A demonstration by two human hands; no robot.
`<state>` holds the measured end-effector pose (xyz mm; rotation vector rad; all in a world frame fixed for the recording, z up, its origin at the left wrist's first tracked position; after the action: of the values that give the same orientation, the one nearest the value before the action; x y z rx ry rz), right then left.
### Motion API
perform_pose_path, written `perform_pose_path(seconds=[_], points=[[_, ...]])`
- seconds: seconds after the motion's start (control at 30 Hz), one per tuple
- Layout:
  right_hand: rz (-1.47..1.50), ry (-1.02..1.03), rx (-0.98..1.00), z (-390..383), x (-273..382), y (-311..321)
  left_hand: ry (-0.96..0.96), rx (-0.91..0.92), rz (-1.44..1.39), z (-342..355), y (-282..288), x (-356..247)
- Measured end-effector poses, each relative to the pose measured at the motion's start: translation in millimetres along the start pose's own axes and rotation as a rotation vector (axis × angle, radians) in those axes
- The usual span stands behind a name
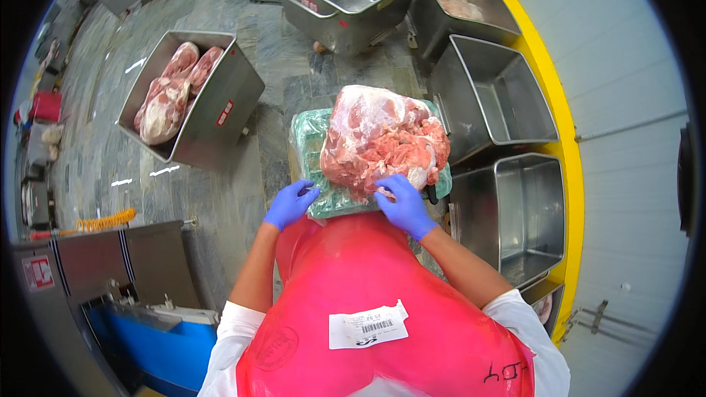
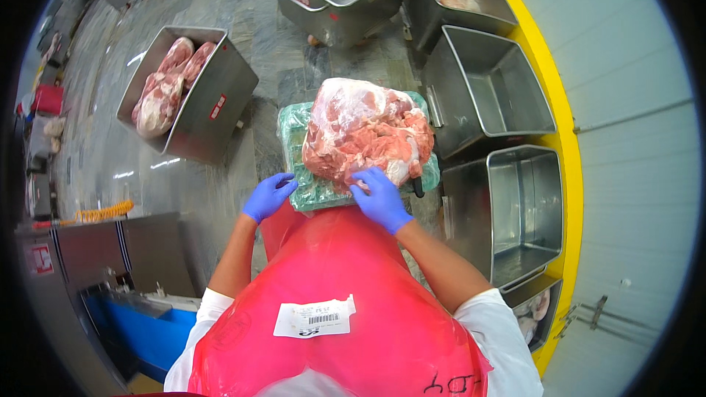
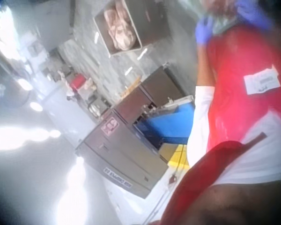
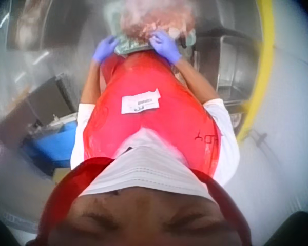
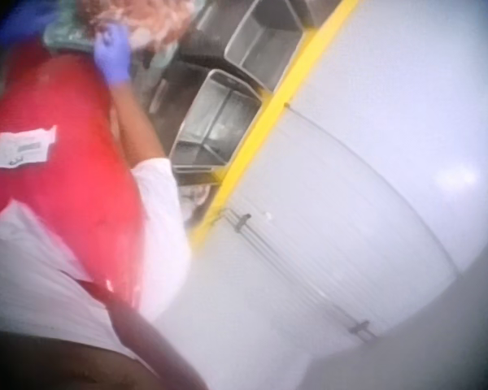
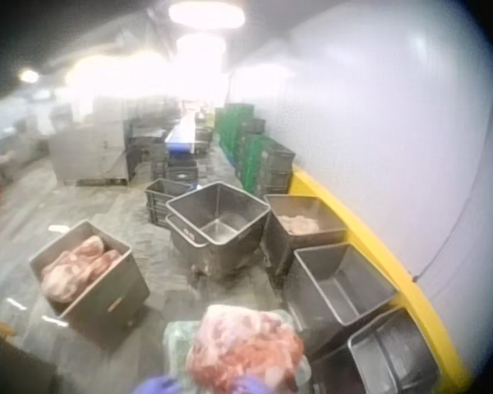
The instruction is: The person uses a knife to trim fat and separate portions from a large piece of raw meat on a cutting board. They place the trimmed pieces into a metal bin and then move the bin to another location.
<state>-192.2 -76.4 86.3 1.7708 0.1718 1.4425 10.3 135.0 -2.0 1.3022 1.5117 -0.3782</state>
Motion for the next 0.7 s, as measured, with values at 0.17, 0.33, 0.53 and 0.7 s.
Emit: perform_pose_path(seconds=[0.17, 0.33, 0.53, 0.7], points=[[-0.195, 0.028, -0.345, -17, -11, 69, -0.003, 0.011, -0.111, 17, -6, 8], [-0.439, 0.137, -0.234, 28, -10, 1, -0.053, -0.186, -0.091, 67, 3, 3], [-0.215, 0.177, -0.235, 35, -18, 29, 0.208, -0.248, -0.319, 104, 11, -2], [0.141, -0.247, -0.780, 5, -129, 116, 0.324, -0.207, -0.320, 110, -4, -9]])
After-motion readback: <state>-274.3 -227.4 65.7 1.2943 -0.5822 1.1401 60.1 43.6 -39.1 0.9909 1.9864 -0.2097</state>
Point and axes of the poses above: each hand's wrist, its own z-axis towards the middle knuckle, its own y-axis out of the back of the hand, x = y × z, the point moved 8 cm from there along z, towards the middle knuckle, and after that the axes turned 3 degrees about -y, right-handed, at the moved point
